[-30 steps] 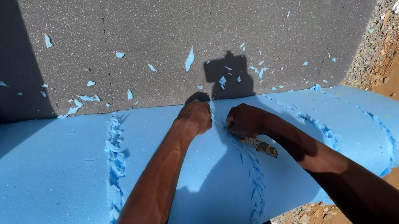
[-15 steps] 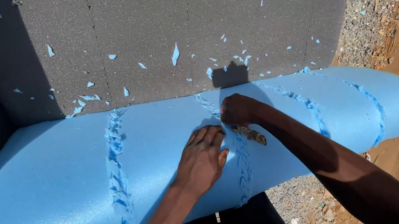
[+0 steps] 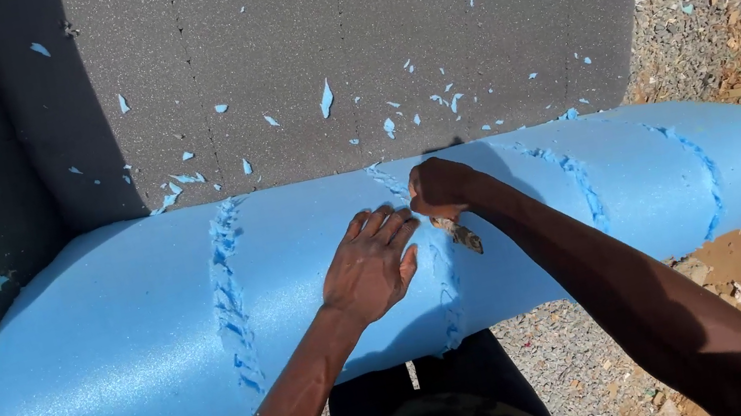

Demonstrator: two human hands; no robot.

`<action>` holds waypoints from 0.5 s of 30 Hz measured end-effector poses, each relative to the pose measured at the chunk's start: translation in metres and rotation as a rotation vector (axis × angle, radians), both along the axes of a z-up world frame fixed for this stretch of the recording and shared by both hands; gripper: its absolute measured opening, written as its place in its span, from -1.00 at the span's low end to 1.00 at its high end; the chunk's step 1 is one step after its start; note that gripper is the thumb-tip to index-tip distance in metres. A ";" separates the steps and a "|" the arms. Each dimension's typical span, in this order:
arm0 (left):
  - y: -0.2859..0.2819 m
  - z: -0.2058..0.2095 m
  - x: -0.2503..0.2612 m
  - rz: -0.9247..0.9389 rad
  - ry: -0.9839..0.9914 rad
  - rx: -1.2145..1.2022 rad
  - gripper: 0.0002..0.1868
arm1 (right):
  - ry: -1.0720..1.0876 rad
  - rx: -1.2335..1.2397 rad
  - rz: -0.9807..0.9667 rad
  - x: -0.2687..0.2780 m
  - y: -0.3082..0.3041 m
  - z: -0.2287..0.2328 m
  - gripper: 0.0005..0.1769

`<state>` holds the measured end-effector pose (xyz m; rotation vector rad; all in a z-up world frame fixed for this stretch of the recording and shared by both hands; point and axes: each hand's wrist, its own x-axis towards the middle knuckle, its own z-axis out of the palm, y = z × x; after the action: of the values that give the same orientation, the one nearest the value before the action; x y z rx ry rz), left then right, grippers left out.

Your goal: Using a long knife to cut several parallel slits or segments into a blue cylindrical foam roll.

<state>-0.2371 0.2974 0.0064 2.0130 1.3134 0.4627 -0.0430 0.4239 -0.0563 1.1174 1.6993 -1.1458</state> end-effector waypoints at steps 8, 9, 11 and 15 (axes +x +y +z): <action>-0.002 -0.004 0.003 -0.019 0.075 -0.035 -0.60 | 0.066 -0.010 -0.153 -0.010 -0.003 0.035 -0.70; -0.002 0.000 0.002 -0.019 0.084 -0.038 -0.60 | 0.074 -0.014 -0.152 -0.008 -0.007 0.033 -0.70; 0.003 0.006 0.003 -0.005 0.076 -0.022 -0.58 | 0.081 -0.016 -0.082 0.002 -0.013 0.029 -0.74; 0.000 0.000 0.005 0.008 0.080 -0.006 -0.57 | 0.057 -0.015 -0.028 0.011 -0.019 0.059 -0.63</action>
<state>-0.2326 0.2975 0.0064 2.0406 1.3692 0.3850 -0.0317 0.4050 0.0026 1.1115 1.7205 -1.2167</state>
